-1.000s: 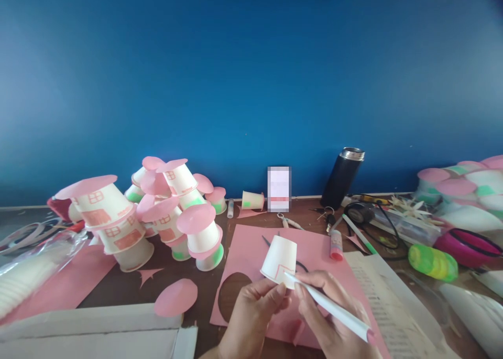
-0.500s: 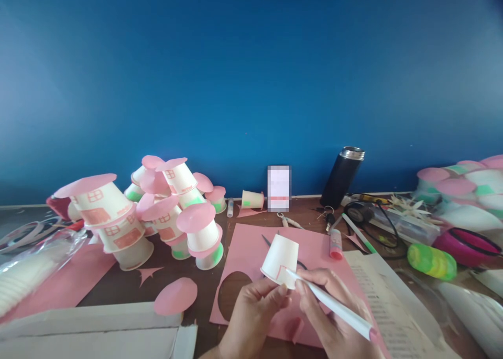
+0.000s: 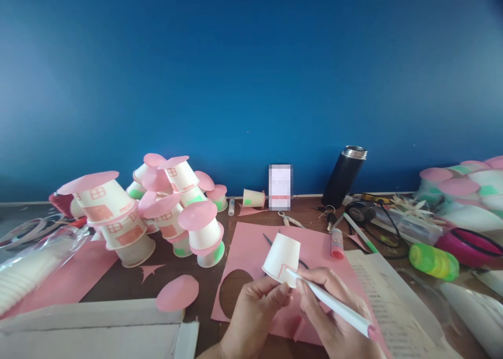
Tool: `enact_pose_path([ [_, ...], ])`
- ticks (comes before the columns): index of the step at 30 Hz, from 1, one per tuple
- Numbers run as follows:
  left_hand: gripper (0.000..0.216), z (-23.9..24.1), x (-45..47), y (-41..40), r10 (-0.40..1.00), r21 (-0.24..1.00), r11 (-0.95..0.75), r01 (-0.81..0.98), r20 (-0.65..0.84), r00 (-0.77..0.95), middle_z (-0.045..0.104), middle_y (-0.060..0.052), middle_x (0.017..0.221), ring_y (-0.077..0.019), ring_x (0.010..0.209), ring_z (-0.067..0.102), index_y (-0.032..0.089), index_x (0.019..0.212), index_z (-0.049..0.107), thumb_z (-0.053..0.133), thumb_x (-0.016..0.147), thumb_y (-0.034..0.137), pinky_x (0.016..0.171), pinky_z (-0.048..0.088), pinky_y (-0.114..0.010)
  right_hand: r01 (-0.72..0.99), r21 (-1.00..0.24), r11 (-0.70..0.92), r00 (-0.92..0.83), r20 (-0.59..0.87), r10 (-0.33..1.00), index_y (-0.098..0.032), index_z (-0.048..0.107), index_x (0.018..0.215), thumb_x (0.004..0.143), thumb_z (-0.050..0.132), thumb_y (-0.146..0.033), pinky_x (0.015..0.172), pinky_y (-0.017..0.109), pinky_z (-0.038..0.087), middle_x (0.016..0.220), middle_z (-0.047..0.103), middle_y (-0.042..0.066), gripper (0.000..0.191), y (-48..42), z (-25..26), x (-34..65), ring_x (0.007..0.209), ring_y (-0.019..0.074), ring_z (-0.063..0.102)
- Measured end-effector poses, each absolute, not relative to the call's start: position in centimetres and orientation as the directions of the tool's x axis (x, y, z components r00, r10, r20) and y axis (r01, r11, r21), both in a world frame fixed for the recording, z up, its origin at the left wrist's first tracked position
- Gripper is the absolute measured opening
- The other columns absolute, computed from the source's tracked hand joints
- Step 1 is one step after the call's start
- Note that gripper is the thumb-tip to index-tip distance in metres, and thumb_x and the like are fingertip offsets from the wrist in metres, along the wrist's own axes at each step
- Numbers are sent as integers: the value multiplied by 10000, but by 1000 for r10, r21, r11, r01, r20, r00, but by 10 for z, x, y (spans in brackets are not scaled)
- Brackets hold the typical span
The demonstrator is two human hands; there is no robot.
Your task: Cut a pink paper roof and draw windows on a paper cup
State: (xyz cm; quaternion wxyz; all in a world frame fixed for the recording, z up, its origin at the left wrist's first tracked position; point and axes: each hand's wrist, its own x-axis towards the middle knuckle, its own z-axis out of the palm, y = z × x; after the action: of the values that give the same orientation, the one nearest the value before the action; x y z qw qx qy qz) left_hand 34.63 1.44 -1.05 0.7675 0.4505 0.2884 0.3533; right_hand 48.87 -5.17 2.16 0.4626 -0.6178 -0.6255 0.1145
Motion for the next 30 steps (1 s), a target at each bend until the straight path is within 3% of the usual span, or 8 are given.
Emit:
enact_pose_path([
  [7, 249, -9, 346, 14, 806, 904, 333, -266, -127, 578, 612, -25, 682, -163, 752, 528, 135, 735, 724, 687, 778, 377, 771, 395, -288, 659, -727, 195, 196, 417, 888, -250, 588, 967, 910, 523, -316, 535, 209, 527, 784, 671, -12, 108, -50, 22, 488, 543, 124, 628],
  [14, 370, -1, 344, 14, 817, 928, 311, -207, -149, 557, 665, -50, 701, -218, 763, 578, 142, 736, 743, 705, 703, 508, 767, 414, -319, 682, -698, 217, 155, 428, 890, -240, 587, 908, 904, 527, -321, 503, 208, 501, 702, 651, -17, 101, -50, 24, 486, 528, 129, 608],
  [30, 353, -1, 344, 15, 843, 948, 262, -181, -133, 522, 676, -59, 705, -235, 779, 590, 148, 733, 752, 704, 700, 496, 776, 428, -337, 685, -690, 235, 145, 446, 883, -238, 578, 909, 904, 528, -302, 502, 195, 498, 752, 656, -19, 82, -49, 23, 483, 547, 114, 619],
])
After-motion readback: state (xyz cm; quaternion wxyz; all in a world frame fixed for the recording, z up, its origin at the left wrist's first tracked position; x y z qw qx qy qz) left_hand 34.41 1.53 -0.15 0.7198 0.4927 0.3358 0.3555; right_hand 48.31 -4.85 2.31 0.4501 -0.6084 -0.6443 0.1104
